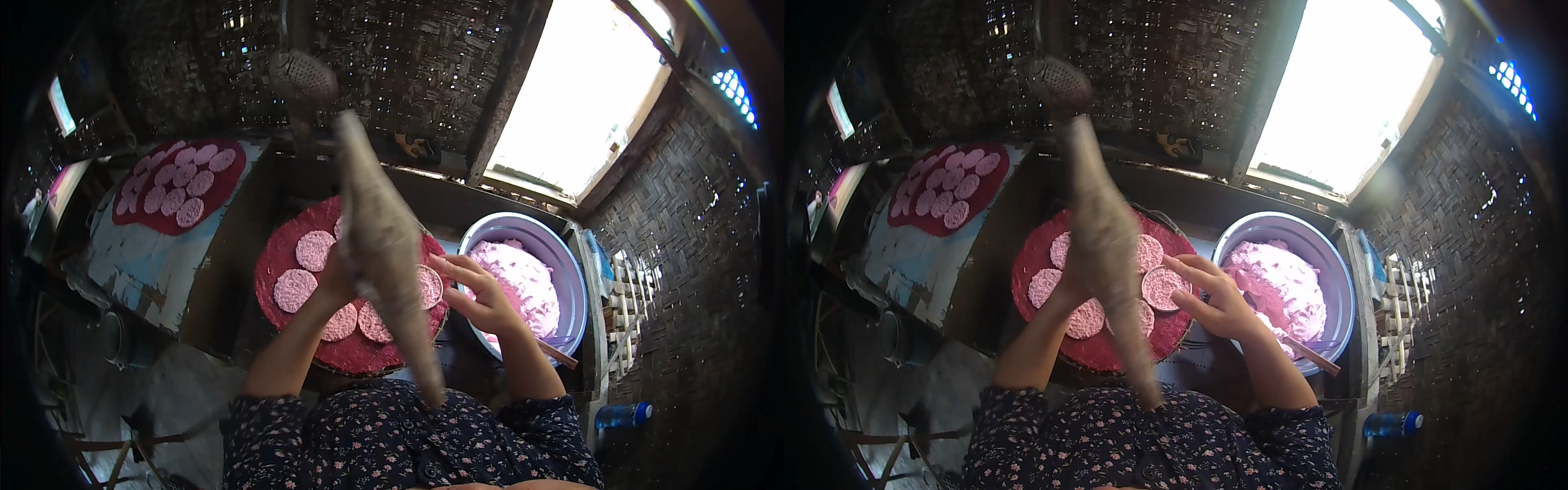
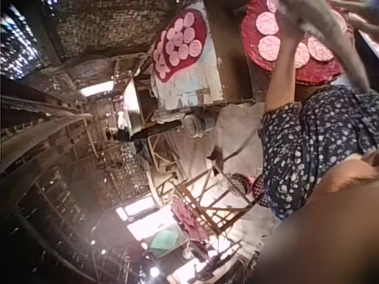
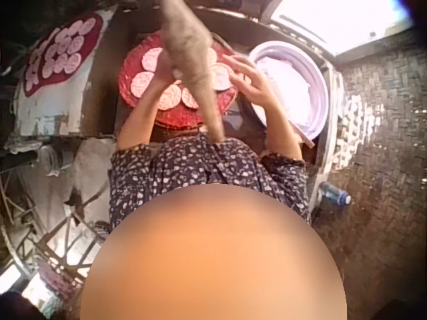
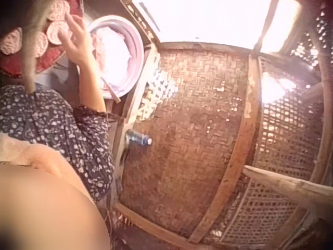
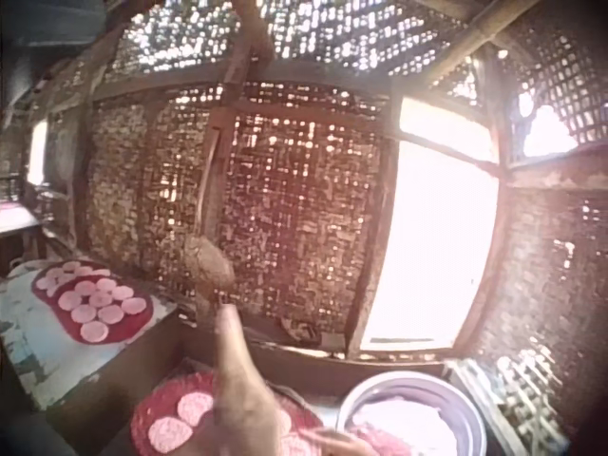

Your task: The person scoops pink dough from a basin, places it into a wooden mold, and presses it to form round discs. The finished discs are arranged on a red mat. The person repeats this process throughout the clip.

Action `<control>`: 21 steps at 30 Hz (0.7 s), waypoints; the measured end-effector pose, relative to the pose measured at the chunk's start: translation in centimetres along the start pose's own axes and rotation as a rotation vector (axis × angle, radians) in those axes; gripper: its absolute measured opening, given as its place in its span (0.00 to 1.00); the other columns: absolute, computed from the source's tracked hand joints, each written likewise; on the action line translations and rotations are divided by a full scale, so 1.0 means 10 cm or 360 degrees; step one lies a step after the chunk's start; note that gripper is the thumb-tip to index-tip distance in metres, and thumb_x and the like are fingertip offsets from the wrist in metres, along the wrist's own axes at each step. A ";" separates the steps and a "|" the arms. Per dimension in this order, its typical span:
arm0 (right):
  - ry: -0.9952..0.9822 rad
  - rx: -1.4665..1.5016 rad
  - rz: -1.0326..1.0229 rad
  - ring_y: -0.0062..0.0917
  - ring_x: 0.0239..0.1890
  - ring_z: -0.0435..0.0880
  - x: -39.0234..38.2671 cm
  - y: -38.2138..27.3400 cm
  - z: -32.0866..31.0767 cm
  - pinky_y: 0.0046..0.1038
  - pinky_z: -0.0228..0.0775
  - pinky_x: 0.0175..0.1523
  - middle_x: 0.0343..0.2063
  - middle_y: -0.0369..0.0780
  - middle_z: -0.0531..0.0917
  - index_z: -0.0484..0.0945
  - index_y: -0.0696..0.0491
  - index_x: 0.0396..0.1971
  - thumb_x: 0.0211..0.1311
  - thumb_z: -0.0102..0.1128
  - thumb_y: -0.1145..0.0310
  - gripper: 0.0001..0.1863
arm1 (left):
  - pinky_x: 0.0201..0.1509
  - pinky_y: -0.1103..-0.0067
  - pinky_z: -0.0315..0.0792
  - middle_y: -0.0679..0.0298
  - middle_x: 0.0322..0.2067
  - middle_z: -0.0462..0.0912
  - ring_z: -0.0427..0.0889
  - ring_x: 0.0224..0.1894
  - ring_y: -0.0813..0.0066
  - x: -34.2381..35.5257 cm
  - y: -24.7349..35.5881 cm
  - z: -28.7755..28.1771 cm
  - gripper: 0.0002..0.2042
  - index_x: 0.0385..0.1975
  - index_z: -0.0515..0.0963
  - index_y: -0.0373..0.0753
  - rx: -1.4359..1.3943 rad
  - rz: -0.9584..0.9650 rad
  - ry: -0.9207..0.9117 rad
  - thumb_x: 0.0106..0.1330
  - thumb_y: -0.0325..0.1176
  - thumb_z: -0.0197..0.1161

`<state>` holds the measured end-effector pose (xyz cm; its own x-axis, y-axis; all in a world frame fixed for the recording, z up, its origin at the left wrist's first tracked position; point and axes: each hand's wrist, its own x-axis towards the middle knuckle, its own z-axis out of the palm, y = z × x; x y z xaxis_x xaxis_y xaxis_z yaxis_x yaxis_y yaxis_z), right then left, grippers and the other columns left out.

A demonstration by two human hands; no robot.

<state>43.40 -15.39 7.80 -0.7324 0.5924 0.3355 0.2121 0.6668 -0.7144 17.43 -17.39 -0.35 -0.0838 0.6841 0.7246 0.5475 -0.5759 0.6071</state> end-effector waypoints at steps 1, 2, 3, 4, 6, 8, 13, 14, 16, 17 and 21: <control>0.0103 -0.0301 -0.0041 0.34 0.51 0.72 -0.03 0.07 0.03 0.33 0.64 0.55 0.48 0.44 0.75 0.72 0.53 0.54 0.59 0.54 0.67 0.22 | 0.48 0.75 0.73 0.59 0.39 0.78 0.78 0.42 0.67 -0.21 -0.11 -0.04 0.19 0.47 0.72 0.37 -0.0025 -0.0071 0.0188 0.61 0.42 0.60; 0.0195 -0.0663 -0.0075 0.36 0.51 0.72 -0.06 0.14 0.07 0.32 0.64 0.56 0.47 0.44 0.75 0.74 0.52 0.52 0.58 0.54 0.70 0.20 | 0.51 0.76 0.72 0.59 0.40 0.78 0.78 0.44 0.66 -0.46 -0.19 -0.20 0.19 0.49 0.71 0.37 -0.0086 -0.0157 0.0056 0.61 0.40 0.60; 0.0176 -0.0791 0.0035 0.39 0.53 0.70 -0.11 0.20 0.11 0.35 0.63 0.56 0.48 0.44 0.74 0.74 0.52 0.52 0.56 0.56 0.67 0.22 | 0.54 0.76 0.71 0.58 0.41 0.77 0.78 0.45 0.65 -0.68 -0.25 -0.33 0.20 0.52 0.69 0.37 -0.0139 -0.0247 -0.0074 0.61 0.37 0.59; 0.0163 -0.0935 0.0117 0.41 0.54 0.69 -0.17 0.26 0.15 0.38 0.62 0.57 0.50 0.45 0.73 0.74 0.52 0.52 0.54 0.58 0.65 0.23 | 0.55 0.76 0.70 0.58 0.40 0.76 0.77 0.44 0.65 -0.84 -0.32 -0.54 0.19 0.51 0.68 0.37 -0.0177 -0.0162 -0.0229 0.63 0.38 0.57; 0.0165 -0.1135 0.0244 0.44 0.56 0.65 -0.27 0.36 0.24 0.42 0.58 0.59 0.53 0.45 0.70 0.72 0.52 0.54 0.54 0.59 0.60 0.26 | 0.57 0.74 0.68 0.59 0.33 0.73 0.75 0.39 0.66 -1.05 -0.31 -0.94 0.16 0.46 0.68 0.37 -0.0457 -0.0203 -0.0274 0.65 0.41 0.54; 0.0202 -0.1256 0.0282 0.46 0.59 0.60 -0.33 0.44 0.36 0.44 0.52 0.63 0.56 0.45 0.66 0.69 0.51 0.57 0.57 0.58 0.55 0.29 | 0.58 0.70 0.66 0.61 0.24 0.71 0.74 0.35 0.66 -1.18 -0.09 -1.34 0.14 0.36 0.69 0.37 -0.0924 -0.0458 -0.0037 0.65 0.44 0.53; 0.0038 -0.1434 0.0326 0.47 0.69 0.36 -0.30 0.60 0.51 0.58 0.29 0.67 0.67 0.45 0.47 0.63 0.53 0.61 0.52 0.47 0.32 0.45 | 0.65 0.60 0.54 0.65 0.19 0.66 0.71 0.32 0.68 -1.10 0.53 -1.62 0.13 0.29 0.69 0.40 -0.0601 -0.0415 0.0288 0.63 0.44 0.56; -0.0002 -0.1409 0.0359 0.47 0.69 0.36 -0.29 0.62 0.51 0.58 0.28 0.67 0.67 0.45 0.47 0.63 0.53 0.61 0.52 0.46 0.32 0.45 | 0.67 0.60 0.53 0.66 0.20 0.65 0.71 0.32 0.68 -1.06 0.59 -1.62 0.13 0.29 0.69 0.40 -0.0718 -0.0417 0.0406 0.62 0.43 0.57; -0.0047 -0.1392 0.0391 0.46 0.70 0.35 -0.27 0.63 0.51 0.58 0.28 0.67 0.68 0.44 0.46 0.63 0.52 0.61 0.52 0.45 0.31 0.45 | 0.69 0.60 0.49 0.67 0.20 0.65 0.72 0.33 0.68 -1.05 0.68 -1.65 0.11 0.29 0.69 0.40 -0.0771 -0.0408 0.0517 0.61 0.41 0.58; -0.0057 -0.1376 0.0382 0.46 0.70 0.35 -0.26 0.63 0.50 0.58 0.27 0.67 0.68 0.44 0.46 0.65 0.52 0.60 0.52 0.43 0.30 0.45 | 0.70 0.61 0.47 0.67 0.20 0.65 0.72 0.33 0.68 -1.05 0.69 -1.66 0.10 0.30 0.69 0.40 -0.0789 -0.0454 0.0555 0.60 0.39 0.59; -0.0086 -0.1373 0.0342 0.47 0.70 0.36 -0.25 0.58 0.48 0.59 0.28 0.66 0.68 0.43 0.47 0.66 0.51 0.60 0.52 0.42 0.29 0.45 | 0.71 0.60 0.45 0.68 0.19 0.65 0.73 0.33 0.68 -1.11 0.68 -1.72 0.06 0.31 0.70 0.40 -0.0952 -0.0385 0.0557 0.60 0.33 0.59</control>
<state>43.33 -15.13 -0.15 -0.6455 0.7365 0.2025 0.7460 0.6648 -0.0400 7.74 -36.62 1.40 -0.4603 0.6977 0.5489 -0.0599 -0.6413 0.7649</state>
